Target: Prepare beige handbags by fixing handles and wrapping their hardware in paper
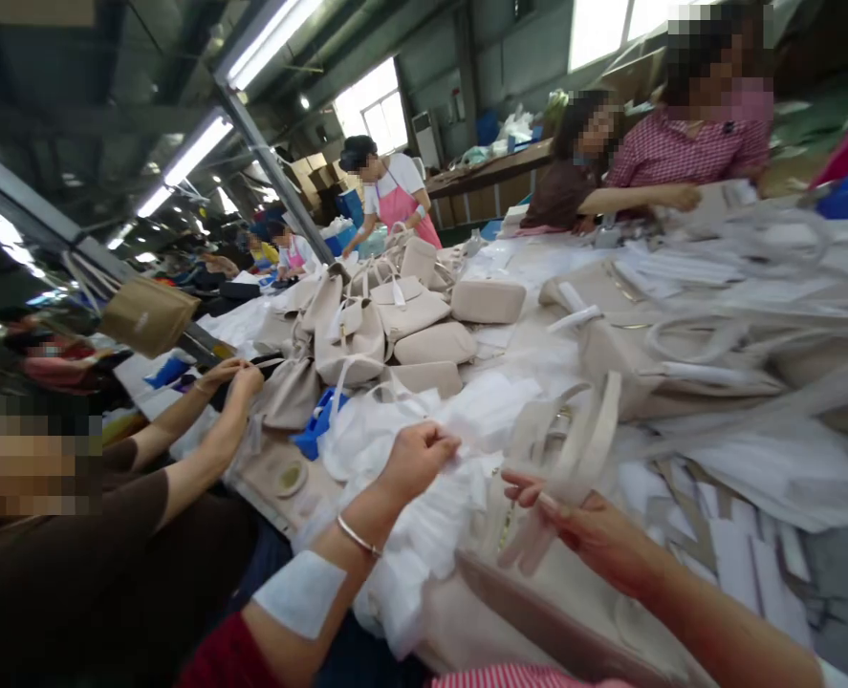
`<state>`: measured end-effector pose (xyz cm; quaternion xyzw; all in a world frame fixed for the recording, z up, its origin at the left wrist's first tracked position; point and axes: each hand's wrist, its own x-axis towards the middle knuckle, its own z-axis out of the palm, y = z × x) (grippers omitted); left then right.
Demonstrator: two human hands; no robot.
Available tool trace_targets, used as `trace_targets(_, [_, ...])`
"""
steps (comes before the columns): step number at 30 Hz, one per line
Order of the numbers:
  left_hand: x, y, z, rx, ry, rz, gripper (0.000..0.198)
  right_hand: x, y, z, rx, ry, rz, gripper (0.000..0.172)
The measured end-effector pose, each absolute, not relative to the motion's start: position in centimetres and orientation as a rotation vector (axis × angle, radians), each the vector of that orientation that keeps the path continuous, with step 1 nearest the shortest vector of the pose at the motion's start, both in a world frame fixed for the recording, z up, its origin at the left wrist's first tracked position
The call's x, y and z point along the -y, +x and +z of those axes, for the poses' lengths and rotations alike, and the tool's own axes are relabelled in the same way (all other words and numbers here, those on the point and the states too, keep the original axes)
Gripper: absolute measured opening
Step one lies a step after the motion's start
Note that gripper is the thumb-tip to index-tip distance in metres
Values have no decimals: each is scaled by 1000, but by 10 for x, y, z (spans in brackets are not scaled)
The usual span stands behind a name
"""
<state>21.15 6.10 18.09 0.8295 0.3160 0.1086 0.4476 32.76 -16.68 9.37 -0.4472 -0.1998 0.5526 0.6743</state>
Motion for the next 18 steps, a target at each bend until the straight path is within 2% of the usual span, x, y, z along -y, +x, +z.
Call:
trace_targets(3, [-21, 211, 143, -772, 1904, 280, 22, 159, 318, 102, 571, -1041, 1201, 34])
trace_targets(10, [7, 201, 128, -778, 1856, 260, 26, 137, 305, 109, 419, -1007, 1069, 34])
trace_targets(14, [1, 169, 115, -434, 1805, -8, 25, 145, 301, 115, 273, -1093, 1075, 35])
trace_targets(18, [-18, 118, 98, -156, 2131, -167, 20, 153, 296, 120, 235, -1145, 1217, 39])
